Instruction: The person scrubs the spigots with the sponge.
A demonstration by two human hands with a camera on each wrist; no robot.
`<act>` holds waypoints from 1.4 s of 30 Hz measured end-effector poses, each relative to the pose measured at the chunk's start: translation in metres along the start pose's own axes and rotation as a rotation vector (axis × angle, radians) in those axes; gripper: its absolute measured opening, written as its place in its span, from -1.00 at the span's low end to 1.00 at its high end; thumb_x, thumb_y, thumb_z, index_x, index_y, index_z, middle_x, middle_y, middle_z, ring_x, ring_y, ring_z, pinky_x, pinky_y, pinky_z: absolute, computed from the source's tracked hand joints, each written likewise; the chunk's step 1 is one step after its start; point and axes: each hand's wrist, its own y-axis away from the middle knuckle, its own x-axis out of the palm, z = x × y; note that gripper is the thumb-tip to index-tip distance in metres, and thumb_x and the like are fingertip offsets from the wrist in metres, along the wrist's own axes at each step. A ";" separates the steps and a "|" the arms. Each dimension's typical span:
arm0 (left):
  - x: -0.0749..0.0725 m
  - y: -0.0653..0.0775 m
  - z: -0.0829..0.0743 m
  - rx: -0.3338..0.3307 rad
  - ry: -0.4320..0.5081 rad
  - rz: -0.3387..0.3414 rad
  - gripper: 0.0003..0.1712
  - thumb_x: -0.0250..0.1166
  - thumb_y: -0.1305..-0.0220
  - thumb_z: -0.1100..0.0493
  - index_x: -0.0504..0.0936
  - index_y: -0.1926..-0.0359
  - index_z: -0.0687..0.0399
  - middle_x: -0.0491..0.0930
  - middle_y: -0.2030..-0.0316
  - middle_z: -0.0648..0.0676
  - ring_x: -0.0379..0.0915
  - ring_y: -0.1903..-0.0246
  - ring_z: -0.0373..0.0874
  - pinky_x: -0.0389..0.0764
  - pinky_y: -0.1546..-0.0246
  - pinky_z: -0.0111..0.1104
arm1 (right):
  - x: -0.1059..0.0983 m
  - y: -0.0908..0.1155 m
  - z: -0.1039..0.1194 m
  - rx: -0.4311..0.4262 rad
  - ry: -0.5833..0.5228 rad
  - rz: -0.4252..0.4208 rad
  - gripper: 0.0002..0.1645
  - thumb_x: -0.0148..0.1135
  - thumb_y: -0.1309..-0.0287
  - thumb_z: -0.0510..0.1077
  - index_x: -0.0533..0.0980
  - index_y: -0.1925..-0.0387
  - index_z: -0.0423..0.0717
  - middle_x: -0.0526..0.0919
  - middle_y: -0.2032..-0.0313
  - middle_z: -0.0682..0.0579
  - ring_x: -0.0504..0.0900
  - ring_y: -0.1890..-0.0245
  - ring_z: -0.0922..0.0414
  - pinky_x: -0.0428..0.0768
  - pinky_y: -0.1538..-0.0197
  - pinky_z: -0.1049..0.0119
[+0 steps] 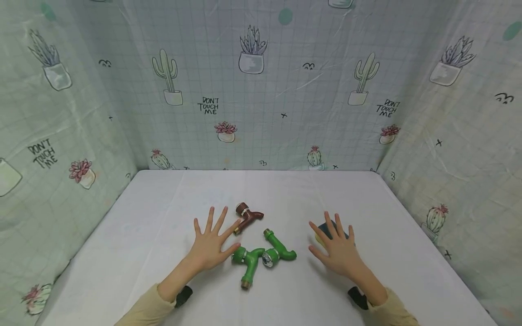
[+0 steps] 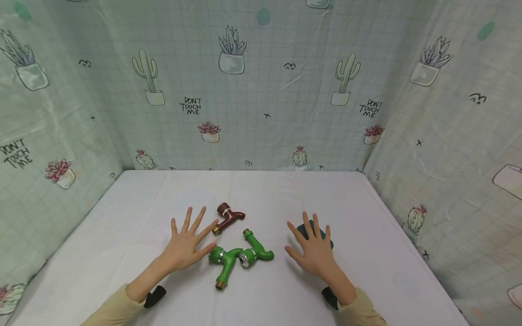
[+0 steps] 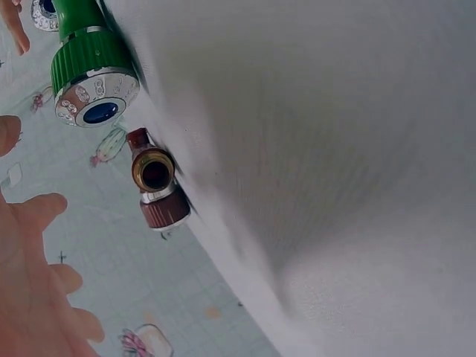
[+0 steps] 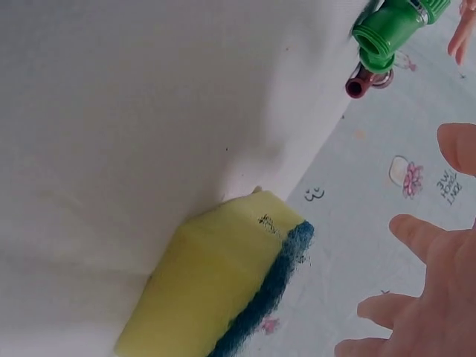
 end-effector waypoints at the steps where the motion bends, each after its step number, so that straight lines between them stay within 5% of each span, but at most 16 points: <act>1: 0.000 0.000 0.000 0.003 -0.004 -0.002 -0.28 0.00 -0.13 -0.34 0.10 -0.30 -0.38 -0.20 -0.40 0.08 -0.41 -0.34 0.26 -0.29 -0.08 0.41 | -0.001 0.001 -0.001 -0.001 0.000 -0.004 -0.24 0.04 -0.02 0.34 0.17 -0.27 0.28 -0.04 -0.36 -0.18 -0.11 -0.34 -0.24 -0.02 -0.14 -0.42; 15: -0.004 0.008 -0.004 0.169 0.002 -0.012 -0.28 0.05 -0.13 -0.31 0.15 -0.30 -0.30 -0.06 -0.38 0.06 -0.30 -0.35 0.21 -0.18 -0.09 0.40 | -0.008 0.009 -0.023 0.018 -0.008 0.049 -0.27 0.08 -0.05 0.26 0.17 -0.26 0.23 -0.04 -0.35 -0.22 -0.05 -0.32 -0.26 0.11 -0.13 -0.36; 31: 0.000 0.015 -0.022 0.420 -0.081 0.056 -0.22 0.00 -0.06 -0.43 0.25 -0.26 -0.22 0.09 -0.32 0.16 -0.11 -0.32 0.22 -0.07 -0.12 0.33 | -0.002 0.007 -0.039 0.043 0.017 0.060 -0.28 0.12 -0.03 0.22 0.24 -0.23 0.11 0.16 -0.25 -0.33 0.32 -0.08 -0.27 0.34 0.04 -0.24; 42: 0.006 0.019 -0.026 0.455 -0.131 0.082 -0.06 -0.11 0.07 -0.58 0.20 -0.28 -0.25 0.16 -0.28 0.18 0.01 -0.27 0.27 0.03 -0.10 0.32 | 0.003 0.005 -0.038 0.036 0.054 0.059 -0.30 0.14 -0.03 0.21 0.27 -0.21 0.12 0.27 -0.17 -0.32 0.37 0.04 -0.21 0.38 0.13 -0.15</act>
